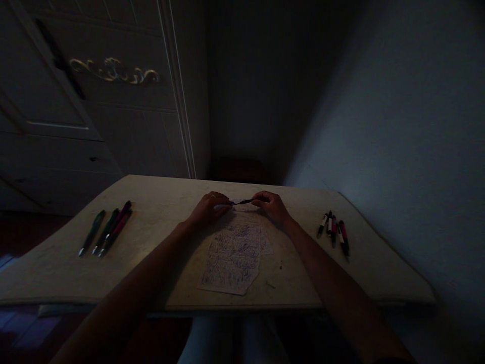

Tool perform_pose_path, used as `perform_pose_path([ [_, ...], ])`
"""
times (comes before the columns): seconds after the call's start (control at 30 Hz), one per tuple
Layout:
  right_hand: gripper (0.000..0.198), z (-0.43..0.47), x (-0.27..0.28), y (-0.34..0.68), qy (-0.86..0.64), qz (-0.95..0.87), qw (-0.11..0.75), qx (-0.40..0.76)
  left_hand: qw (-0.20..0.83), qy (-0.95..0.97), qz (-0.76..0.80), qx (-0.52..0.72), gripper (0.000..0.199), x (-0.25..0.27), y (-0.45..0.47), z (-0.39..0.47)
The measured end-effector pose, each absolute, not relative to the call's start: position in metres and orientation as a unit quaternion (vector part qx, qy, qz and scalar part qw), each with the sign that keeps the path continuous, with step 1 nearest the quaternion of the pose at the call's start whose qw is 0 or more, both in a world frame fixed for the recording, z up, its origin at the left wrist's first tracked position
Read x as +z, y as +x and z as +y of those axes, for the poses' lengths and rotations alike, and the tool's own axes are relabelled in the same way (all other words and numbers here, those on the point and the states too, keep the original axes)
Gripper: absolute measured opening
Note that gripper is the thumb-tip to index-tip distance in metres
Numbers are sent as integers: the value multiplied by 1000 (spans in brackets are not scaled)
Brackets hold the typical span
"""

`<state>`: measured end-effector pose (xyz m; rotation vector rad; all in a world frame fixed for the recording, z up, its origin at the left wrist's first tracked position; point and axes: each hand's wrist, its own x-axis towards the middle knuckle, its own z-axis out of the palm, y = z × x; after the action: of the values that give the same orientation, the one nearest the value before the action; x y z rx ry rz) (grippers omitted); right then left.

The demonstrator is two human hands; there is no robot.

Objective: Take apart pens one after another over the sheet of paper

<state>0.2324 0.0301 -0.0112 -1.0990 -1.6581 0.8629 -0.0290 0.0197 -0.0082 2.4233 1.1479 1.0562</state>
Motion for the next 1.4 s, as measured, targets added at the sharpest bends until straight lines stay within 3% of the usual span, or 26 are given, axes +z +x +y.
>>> perform_pose_path([
  [0.27,21,35,-13,238,-440,-669,482,356,82,831,404,374,15,-15,-35,24],
  [1.0,24,30,-13,234,-425,-682,498,326,126,790,413,435,12,-11,-30,20],
  [1.23,13,28,-14,231,-400,-751,446,278,133,778,420,448,9,-11,-29,18],
  [1.4,16,31,-14,235,-383,-783,431,233,150,792,407,430,12,-10,-27,16],
])
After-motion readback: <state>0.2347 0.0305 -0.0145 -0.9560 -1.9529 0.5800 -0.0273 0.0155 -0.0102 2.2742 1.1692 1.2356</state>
